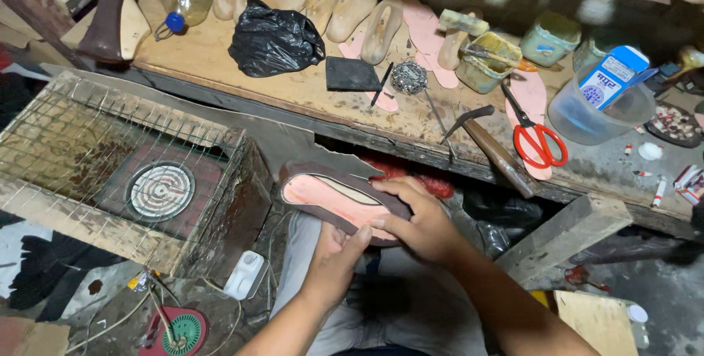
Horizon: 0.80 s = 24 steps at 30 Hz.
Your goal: The person trims and shapes a shoe sole using pliers and a hammer. They repeatedly cut the edge of the sole, tap it with a hammer, and inspect the fit while seated on the floor in a workshop.
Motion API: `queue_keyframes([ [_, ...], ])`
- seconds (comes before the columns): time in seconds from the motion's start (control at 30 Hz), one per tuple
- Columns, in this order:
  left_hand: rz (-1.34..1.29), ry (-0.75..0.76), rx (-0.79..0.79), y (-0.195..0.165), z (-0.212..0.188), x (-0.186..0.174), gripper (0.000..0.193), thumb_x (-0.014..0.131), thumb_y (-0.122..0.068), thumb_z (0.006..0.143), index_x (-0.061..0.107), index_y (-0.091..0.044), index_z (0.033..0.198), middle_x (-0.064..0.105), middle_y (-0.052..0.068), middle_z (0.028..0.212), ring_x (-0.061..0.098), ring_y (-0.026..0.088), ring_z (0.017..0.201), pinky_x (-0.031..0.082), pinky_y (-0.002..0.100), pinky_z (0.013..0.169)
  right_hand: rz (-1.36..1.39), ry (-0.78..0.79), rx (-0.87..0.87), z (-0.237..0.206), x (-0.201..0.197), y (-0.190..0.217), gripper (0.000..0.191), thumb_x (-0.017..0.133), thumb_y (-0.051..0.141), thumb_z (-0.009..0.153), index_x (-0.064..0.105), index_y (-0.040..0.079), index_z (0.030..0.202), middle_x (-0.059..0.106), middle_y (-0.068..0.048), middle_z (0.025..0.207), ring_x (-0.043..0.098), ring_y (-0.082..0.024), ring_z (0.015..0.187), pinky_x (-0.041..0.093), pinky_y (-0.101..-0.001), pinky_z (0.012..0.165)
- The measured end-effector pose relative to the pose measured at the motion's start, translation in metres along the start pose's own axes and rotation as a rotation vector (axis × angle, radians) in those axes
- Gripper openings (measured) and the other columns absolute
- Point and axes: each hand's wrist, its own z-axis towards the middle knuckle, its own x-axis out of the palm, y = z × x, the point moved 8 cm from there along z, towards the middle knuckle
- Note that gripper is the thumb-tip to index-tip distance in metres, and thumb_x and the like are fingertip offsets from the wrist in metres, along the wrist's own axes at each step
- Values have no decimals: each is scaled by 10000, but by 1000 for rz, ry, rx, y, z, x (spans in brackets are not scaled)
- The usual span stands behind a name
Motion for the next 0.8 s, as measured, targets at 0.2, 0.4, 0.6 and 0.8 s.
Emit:
queue_keyframes([
  [0.2,181,-305,-33,-7,6,-81,679,680,-108,812,371,-137,1416,547,28,1365,610,130,1120,546,321,835,-36,188,-42,12,-3,-35,346,789,150,850,726,75,1181,700,-104,1212,668,-250,1173,501,-355,1030],
  [0.4,1108,-227,173,-39,-7,-73,550,830,-180,721,580,-40,1190,577,197,1304,631,367,1117,518,408,939,-546,10,-266,1,-1,6,362,759,149,765,728,89,1121,681,-126,1169,619,-357,1102,455,-439,906],
  [0.6,1081,81,353,-61,-5,-40,497,695,-92,757,643,-34,1248,619,187,1397,588,410,1302,466,436,1092,-333,427,1,-50,87,46,623,833,324,704,594,54,1211,603,-153,1061,609,-389,988,466,-480,825],
  [0.8,1125,90,457,-68,-8,-34,440,691,-40,768,672,-10,1207,670,181,1315,605,385,1278,469,444,1107,-104,490,412,-69,93,24,519,694,246,851,563,76,1325,651,-176,1097,649,-349,1022,510,-444,882],
])
